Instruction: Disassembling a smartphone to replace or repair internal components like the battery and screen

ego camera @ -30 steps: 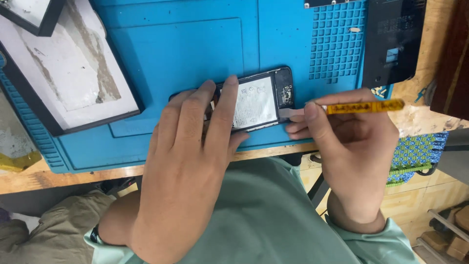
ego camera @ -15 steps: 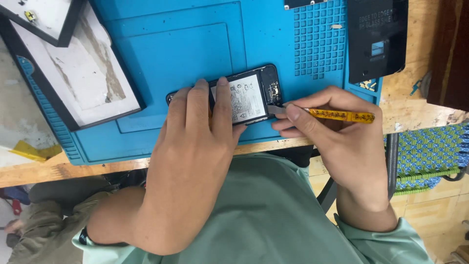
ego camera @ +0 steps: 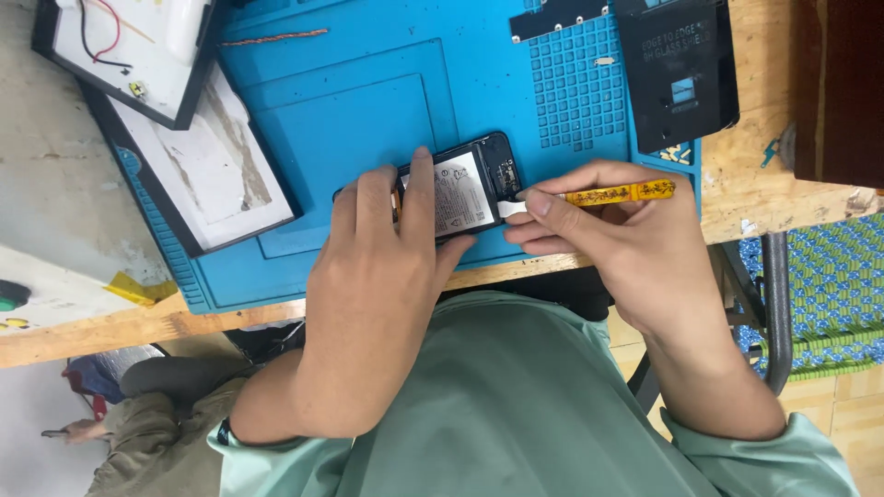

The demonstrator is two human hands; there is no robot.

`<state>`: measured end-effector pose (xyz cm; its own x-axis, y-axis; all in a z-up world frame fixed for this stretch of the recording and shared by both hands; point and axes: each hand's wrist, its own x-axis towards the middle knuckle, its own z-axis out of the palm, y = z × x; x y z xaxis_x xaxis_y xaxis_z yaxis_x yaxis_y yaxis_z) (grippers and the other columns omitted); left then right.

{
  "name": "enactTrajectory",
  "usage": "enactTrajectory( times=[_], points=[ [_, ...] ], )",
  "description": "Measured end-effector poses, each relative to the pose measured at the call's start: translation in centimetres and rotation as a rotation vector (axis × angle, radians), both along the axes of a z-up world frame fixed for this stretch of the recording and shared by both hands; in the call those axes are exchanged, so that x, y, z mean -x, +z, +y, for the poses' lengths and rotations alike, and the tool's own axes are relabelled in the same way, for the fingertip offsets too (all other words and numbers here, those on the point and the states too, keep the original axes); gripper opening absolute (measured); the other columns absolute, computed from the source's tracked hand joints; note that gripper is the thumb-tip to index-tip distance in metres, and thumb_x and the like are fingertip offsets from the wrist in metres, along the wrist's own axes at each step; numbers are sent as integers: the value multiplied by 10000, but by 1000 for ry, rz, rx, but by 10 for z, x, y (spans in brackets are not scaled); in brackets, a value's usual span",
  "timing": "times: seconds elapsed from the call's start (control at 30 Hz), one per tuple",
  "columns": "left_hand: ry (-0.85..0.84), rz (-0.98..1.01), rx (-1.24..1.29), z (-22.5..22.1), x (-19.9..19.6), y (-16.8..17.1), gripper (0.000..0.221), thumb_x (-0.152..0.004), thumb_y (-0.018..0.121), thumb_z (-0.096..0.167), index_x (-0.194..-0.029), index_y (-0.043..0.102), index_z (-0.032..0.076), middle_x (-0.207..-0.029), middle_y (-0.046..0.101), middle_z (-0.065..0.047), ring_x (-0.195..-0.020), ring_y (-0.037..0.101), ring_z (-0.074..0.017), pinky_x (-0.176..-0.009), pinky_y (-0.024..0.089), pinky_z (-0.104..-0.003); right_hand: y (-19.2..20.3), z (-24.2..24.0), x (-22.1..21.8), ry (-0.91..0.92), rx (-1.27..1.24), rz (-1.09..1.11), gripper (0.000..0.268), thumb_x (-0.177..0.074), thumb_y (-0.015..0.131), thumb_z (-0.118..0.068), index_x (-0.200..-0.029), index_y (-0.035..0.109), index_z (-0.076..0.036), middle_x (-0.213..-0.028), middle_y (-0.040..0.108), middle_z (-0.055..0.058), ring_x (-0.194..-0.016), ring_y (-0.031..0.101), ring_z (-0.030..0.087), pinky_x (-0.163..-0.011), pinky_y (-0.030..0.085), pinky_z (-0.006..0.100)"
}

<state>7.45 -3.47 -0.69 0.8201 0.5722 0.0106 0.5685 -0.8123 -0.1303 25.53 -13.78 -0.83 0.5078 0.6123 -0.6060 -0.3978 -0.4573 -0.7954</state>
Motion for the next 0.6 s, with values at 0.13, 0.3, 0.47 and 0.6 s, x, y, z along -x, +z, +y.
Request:
enactTrajectory(
  times=[0.13,0.3,0.47,0.6],
  points=[
    [18,24,-8,7,1,6,895,-836,863,694,-1533,624,186,-1214,569,-34,-1083,655,-208,-721,584,-283,-2,-5,5,54,-92,29,174,-930,791,-80,-1026,779,64,-855,836,274,-768,877,332,-680,777,386],
    [57,-126,407,23,4,20,655,-795,922,193,-1366,606,136,-1221,558,-114,-1115,621,-361,-582,604,-501,-6,-9,11,93,-224,-7,226,-1017,702,-156,-1059,717,66,-863,802,283,-804,878,371,-682,782,398],
    [113,-393,626,33,7,33,217,-1125,652,251,-1241,678,69,-1170,635,-126,-1007,653,-369,-721,533,-500,-3,-27,5,16,-337,-93,329,-1140,549,-256,-971,646,10,-937,731,206,-821,817,323,-663,739,365],
    [141,-574,660,45,8,46,230,-1163,591,194,-1241,679,-4,-1132,689,-153,-1003,680,-320,-806,512,-440,29,-65,-12,-1,-431,-440,459,-1264,292,-321,-888,428,-96,-706,579,159,-610,692,278,-562,636,356]
  ],
)
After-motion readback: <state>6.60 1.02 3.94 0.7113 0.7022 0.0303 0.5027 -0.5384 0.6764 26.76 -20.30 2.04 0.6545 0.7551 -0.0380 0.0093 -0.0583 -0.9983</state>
